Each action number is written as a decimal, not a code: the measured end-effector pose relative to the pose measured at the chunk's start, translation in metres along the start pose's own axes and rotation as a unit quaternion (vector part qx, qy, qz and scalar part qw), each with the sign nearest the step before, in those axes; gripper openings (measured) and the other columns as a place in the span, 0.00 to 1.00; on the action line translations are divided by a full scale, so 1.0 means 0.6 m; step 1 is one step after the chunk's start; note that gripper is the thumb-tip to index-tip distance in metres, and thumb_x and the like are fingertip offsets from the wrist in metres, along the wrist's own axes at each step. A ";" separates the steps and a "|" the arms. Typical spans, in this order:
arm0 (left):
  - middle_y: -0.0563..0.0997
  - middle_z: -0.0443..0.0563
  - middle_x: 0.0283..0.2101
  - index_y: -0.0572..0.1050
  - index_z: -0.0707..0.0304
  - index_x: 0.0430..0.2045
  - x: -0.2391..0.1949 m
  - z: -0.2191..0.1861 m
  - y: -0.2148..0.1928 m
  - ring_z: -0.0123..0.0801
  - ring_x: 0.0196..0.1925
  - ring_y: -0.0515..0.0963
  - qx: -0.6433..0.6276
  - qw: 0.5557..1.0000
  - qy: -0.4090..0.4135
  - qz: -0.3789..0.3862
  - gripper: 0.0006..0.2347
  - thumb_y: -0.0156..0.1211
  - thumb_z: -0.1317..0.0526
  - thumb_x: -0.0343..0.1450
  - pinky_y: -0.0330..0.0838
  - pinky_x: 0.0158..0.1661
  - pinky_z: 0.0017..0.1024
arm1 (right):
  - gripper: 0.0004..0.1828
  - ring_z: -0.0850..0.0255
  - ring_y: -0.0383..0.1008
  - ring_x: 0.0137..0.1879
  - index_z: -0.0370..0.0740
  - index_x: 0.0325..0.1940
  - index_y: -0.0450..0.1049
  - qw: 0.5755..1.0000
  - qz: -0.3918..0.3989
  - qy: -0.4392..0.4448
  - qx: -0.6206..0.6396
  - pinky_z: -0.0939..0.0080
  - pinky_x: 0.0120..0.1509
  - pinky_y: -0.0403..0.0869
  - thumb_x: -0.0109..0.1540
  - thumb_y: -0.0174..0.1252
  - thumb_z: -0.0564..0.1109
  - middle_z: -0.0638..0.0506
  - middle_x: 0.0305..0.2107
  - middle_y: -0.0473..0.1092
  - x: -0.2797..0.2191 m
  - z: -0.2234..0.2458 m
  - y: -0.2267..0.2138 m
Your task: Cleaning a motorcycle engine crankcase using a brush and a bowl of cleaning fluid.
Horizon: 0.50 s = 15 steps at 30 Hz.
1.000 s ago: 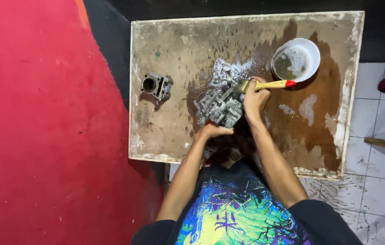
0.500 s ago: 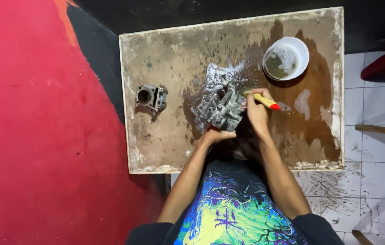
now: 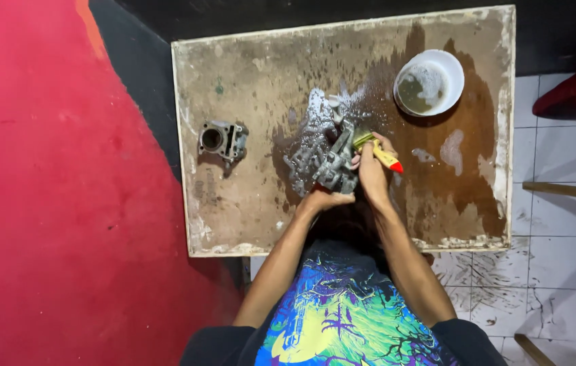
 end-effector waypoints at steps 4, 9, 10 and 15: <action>0.75 0.43 0.45 0.70 0.60 0.51 -0.026 -0.057 -0.024 0.27 0.48 0.75 -0.106 0.979 0.167 -0.045 0.26 0.71 0.60 0.59 0.73 0.52 0.31 | 0.17 0.67 0.70 0.27 0.33 0.63 0.65 0.996 0.069 0.053 0.034 0.65 0.28 0.73 0.71 0.45 0.41 0.48 0.29 0.71 -0.010 0.001 -0.002; 0.83 0.47 0.45 0.79 0.62 0.44 0.000 0.010 0.001 0.30 0.48 0.79 -0.011 1.000 -0.005 0.015 0.18 0.73 0.61 0.62 0.75 0.53 0.31 | 0.17 0.68 0.67 0.25 0.33 0.61 0.70 0.988 0.083 0.119 0.049 0.66 0.28 0.70 0.74 0.43 0.44 0.49 0.27 0.71 0.005 0.039 -0.032; 0.83 0.47 0.45 0.79 0.62 0.44 -0.010 -0.015 -0.006 0.30 0.48 0.79 -0.011 1.000 -0.006 0.013 0.18 0.73 0.61 0.62 0.75 0.53 0.31 | 0.17 0.68 0.67 0.25 0.33 0.61 0.70 0.988 0.086 0.119 0.049 0.66 0.28 0.70 0.74 0.43 0.44 0.49 0.27 0.71 0.005 0.031 -0.019; 0.79 0.45 0.50 0.73 0.60 0.52 -0.010 -0.073 -0.027 0.27 0.52 0.77 -0.079 0.985 0.142 -0.056 0.23 0.69 0.61 0.61 0.74 0.56 0.30 | 0.16 0.68 0.69 0.26 0.35 0.62 0.65 0.998 0.042 0.021 0.036 0.65 0.27 0.71 0.71 0.46 0.44 0.50 0.29 0.70 -0.013 0.030 0.012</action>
Point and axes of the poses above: each hand's wrist, its own x-axis towards the middle knuckle, its own y-axis out of the palm, z = x × y, the point moved 5 cm from there along x, towards the middle knuckle
